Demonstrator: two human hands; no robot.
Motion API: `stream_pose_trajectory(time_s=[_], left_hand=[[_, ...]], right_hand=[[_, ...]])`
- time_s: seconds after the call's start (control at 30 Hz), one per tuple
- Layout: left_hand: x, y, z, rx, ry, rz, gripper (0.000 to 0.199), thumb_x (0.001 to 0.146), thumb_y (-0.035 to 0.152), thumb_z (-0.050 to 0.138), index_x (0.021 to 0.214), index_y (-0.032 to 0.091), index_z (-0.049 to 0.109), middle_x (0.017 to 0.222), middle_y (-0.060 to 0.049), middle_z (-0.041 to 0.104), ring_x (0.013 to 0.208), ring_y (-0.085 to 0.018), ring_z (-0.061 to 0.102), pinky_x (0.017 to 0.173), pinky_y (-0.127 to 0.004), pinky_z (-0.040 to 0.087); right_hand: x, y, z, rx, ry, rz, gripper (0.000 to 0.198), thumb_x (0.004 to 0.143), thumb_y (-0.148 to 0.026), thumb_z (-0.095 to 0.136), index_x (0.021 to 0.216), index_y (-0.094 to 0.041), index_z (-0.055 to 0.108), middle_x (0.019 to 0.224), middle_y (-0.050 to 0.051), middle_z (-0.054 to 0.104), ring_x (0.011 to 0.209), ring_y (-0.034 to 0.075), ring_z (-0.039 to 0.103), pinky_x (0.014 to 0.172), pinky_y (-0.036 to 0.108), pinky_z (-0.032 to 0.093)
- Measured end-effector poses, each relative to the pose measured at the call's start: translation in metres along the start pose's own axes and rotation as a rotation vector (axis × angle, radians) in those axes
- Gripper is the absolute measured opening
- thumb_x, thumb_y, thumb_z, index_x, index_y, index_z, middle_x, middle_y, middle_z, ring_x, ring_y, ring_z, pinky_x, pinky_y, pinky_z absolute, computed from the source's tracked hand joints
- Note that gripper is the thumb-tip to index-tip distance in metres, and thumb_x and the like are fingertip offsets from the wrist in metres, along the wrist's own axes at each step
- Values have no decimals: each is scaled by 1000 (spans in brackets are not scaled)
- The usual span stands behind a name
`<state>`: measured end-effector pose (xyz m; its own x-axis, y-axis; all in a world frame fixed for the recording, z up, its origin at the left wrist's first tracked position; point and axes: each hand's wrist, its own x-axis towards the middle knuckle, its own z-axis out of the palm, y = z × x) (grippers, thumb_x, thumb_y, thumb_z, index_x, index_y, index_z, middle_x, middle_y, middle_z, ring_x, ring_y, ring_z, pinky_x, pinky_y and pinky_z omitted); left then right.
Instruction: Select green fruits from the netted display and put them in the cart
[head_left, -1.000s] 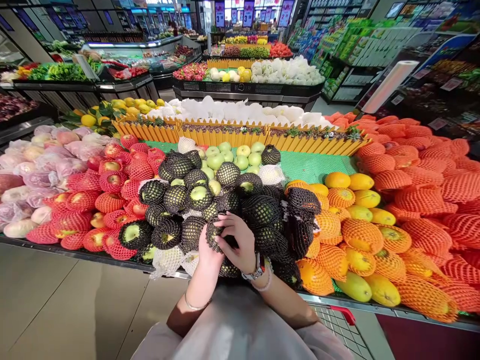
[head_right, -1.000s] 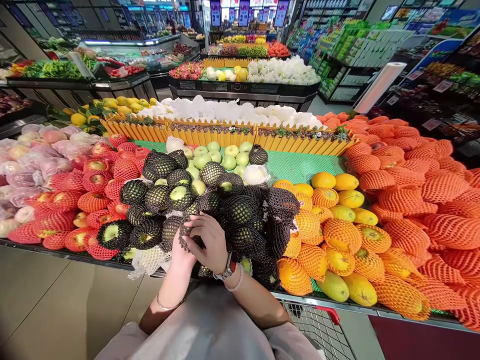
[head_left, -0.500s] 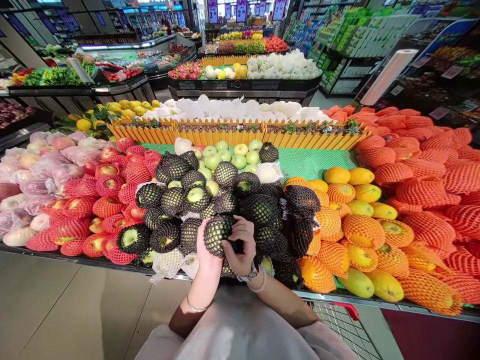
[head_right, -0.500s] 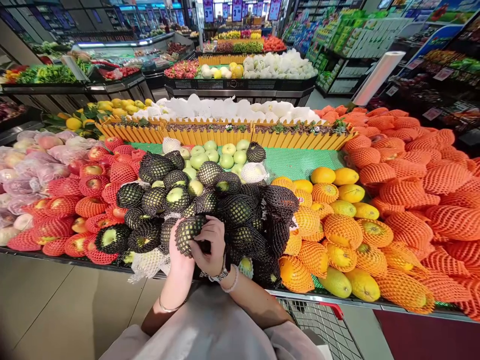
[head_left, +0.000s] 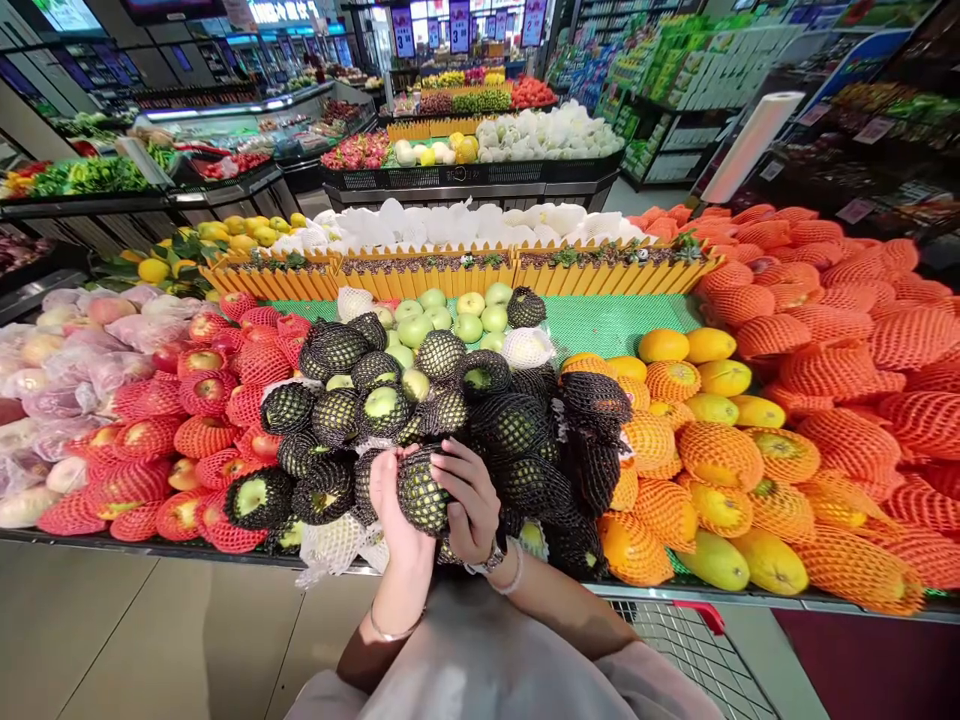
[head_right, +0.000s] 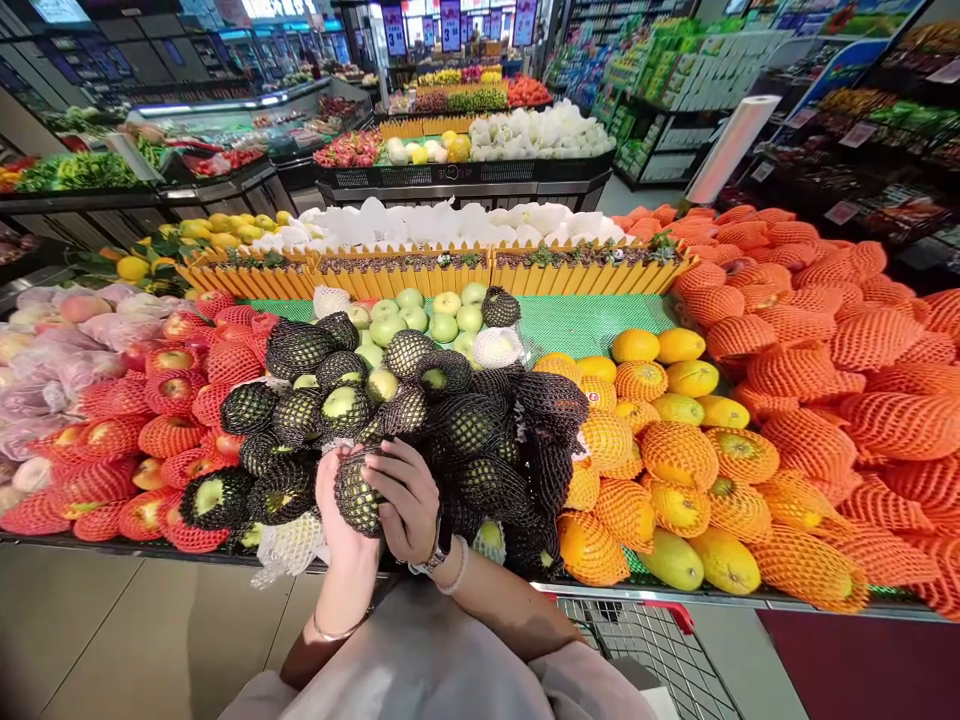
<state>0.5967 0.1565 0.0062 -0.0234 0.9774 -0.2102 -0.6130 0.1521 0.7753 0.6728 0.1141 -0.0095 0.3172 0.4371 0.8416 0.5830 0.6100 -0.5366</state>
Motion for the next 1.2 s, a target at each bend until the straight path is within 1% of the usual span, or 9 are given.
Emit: stream_pose_trajectory(time_s=[0.17,0.33,0.53,0.6,0.7,0.87,1.03,1.13,1.2], left_hand=[[0,4,8,-28,73,39,21,77,19,73,96,27,71,103,1,72,83,-11,68,78,-20,55],[-3,1,5,11,126,64,21,66,27,82,84,23,73,88,2,73,77,-11,68,75,-20,54],[-14,-6,9,20,139,102,23,61,35,87,72,22,72,79,2,72,71,-11,66,70,-22,54],[-19,-6,14,22,103,115,22,64,36,87,72,22,71,80,2,71,71,-12,65,70,-22,53],[-24,-4,21,2,55,113,20,72,38,82,82,23,74,81,0,71,75,-13,66,76,-25,54],[-27,5,26,-110,-211,193,34,85,50,67,111,29,71,114,-6,71,110,-21,66,106,-39,47],[-21,18,10,267,-508,341,81,67,60,81,137,26,58,156,-11,42,150,-34,26,124,-49,18],[-18,28,3,545,-796,258,96,67,51,85,149,26,43,159,-14,36,149,-38,27,123,-55,19],[-18,35,0,673,-873,249,96,68,41,87,151,29,39,157,-14,38,147,-37,32,122,-55,22]], right_hand=[[-8,-2,2,31,40,56,42,99,-30,33,134,-29,57,114,9,69,122,29,60,101,62,50],[-8,0,1,-25,-30,31,58,95,-63,35,138,-27,51,125,13,61,130,36,52,100,64,49],[-19,1,1,80,93,127,42,102,-40,28,124,-28,62,118,9,62,121,29,57,96,56,51],[-22,-1,0,112,156,217,42,102,-39,27,117,-27,65,116,8,62,117,29,59,96,56,50],[-19,0,-2,179,278,511,40,101,-36,29,109,-24,66,115,8,66,111,26,63,97,53,51],[-12,10,-7,519,383,974,36,98,-38,37,121,-26,62,118,4,71,107,20,68,90,42,58],[-11,6,-16,543,361,990,32,96,-34,44,117,-28,67,117,2,73,108,20,68,91,39,57],[-7,-5,-19,571,343,1006,33,97,-36,43,115,-29,69,114,1,74,108,20,69,95,40,55],[-4,-11,-18,575,323,1026,37,99,-39,38,118,-28,68,121,2,72,115,21,66,100,43,52]])
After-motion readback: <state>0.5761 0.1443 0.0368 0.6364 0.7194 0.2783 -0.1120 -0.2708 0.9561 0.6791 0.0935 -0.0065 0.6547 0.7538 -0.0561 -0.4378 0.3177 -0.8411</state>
